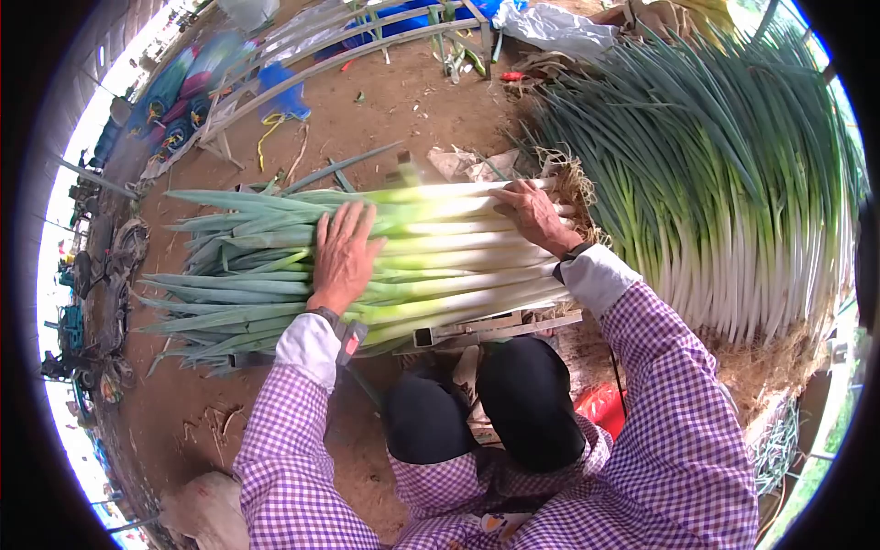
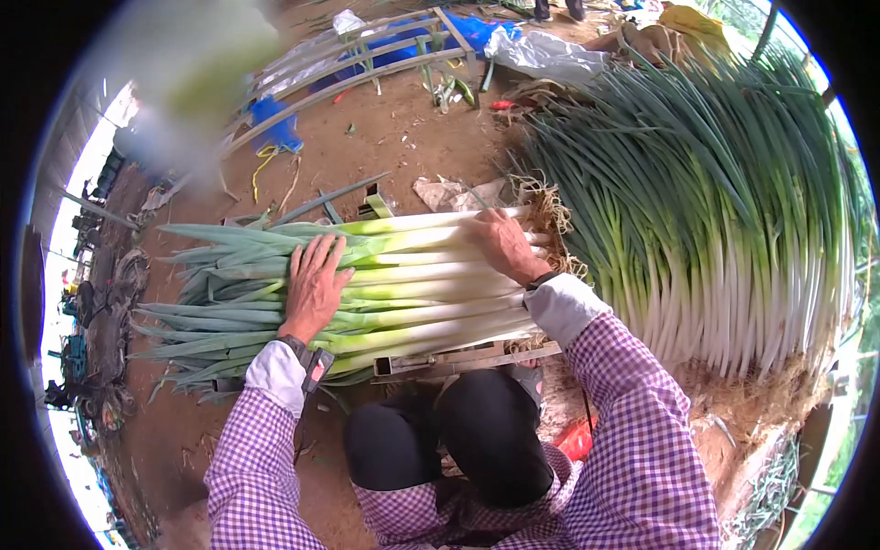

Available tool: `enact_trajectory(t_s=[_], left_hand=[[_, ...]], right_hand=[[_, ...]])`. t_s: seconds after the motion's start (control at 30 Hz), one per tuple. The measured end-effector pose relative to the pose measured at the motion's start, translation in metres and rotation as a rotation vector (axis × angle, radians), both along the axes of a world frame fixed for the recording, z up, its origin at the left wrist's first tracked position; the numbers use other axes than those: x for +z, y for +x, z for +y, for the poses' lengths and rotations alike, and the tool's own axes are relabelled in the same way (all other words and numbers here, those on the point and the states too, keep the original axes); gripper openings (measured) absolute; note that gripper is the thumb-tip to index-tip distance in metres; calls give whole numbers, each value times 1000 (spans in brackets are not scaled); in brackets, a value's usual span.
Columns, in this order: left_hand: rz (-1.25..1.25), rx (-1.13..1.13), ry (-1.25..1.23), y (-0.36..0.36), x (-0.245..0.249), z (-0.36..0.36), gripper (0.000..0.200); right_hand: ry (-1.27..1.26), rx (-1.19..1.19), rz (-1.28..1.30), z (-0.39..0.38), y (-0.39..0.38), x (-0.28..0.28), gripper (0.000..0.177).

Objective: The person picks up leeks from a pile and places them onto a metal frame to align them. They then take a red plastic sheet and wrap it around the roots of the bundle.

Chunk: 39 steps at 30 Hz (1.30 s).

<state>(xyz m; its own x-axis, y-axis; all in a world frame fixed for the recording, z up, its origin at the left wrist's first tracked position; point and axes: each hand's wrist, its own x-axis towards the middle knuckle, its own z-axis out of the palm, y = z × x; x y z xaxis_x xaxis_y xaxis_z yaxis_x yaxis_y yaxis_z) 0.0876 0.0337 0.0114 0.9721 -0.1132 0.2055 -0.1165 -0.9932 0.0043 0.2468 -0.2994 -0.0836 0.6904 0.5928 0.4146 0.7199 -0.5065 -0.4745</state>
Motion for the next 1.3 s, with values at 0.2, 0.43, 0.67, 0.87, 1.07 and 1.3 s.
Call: enact_trajectory(t_s=[0.2,0.43,0.67,0.87,1.07,1.3], left_hand=[[52,12,-14,1,-11,5,53],[11,-18,57,2,-17,6,54],[71,-7,174,-1,-12,2,59],[114,42,153,-7,-17,-7,60],[86,41,199,-8,-21,-5,57],[81,18,211,-5,-25,2,57]], right_hand=[[-179,-58,47,-4,-22,11,51],[-237,-93,72,-13,-46,9,73],[-218,-159,90,-12,-51,-5,79],[-92,-154,44,-12,-53,-11,78],[61,-66,571,-53,-29,42,66],[236,-652,419,-271,-65,7,23]])
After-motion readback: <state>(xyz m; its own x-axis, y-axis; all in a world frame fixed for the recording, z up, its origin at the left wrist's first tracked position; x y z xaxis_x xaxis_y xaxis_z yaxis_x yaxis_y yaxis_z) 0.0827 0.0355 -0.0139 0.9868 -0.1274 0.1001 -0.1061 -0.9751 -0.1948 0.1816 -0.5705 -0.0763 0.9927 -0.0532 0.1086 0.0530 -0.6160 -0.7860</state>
